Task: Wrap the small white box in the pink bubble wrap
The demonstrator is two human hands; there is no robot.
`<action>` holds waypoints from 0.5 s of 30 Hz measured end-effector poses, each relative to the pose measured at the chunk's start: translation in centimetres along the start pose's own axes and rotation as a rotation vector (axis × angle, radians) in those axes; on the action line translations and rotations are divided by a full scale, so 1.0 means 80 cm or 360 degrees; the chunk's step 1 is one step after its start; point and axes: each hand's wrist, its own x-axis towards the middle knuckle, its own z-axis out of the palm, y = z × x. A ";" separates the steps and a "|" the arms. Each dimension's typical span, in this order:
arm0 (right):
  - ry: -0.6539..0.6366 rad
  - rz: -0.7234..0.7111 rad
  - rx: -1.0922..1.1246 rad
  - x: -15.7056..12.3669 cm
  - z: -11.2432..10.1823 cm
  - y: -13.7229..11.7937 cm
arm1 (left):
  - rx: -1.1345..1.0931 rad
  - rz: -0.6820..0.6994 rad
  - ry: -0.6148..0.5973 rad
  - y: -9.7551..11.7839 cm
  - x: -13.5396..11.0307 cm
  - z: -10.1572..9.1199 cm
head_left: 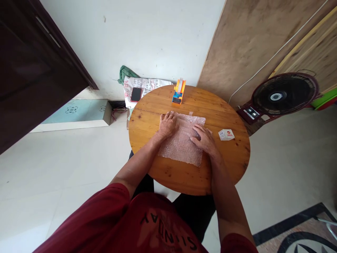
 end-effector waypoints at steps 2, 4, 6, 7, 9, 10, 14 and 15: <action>0.0003 0.0002 -0.0009 0.000 0.000 0.000 | -0.0003 -0.0032 0.0014 0.002 0.000 0.000; 0.0000 0.0008 -0.0015 0.000 0.000 0.000 | -0.0010 -0.0043 0.0038 0.006 0.001 -0.002; -0.0001 0.0010 -0.0016 0.000 -0.001 -0.001 | -0.0032 -0.0026 0.0061 0.010 0.001 -0.005; -0.0002 0.0010 -0.0014 0.000 -0.002 -0.002 | -0.0043 -0.0006 0.0076 0.013 0.000 -0.007; -0.0004 0.0011 -0.0010 0.001 -0.002 -0.002 | -0.0062 0.0053 0.0111 0.017 -0.001 -0.011; -0.0008 0.0011 -0.0006 0.001 -0.003 -0.002 | -0.0069 0.0094 0.0117 0.018 -0.001 -0.013; -0.0023 0.0025 -0.0009 0.001 -0.002 0.000 | -0.0024 0.0172 0.0003 0.019 -0.004 -0.013; -0.0022 0.0030 -0.0010 0.001 -0.001 0.000 | 0.0001 0.0151 -0.0029 0.018 -0.004 -0.012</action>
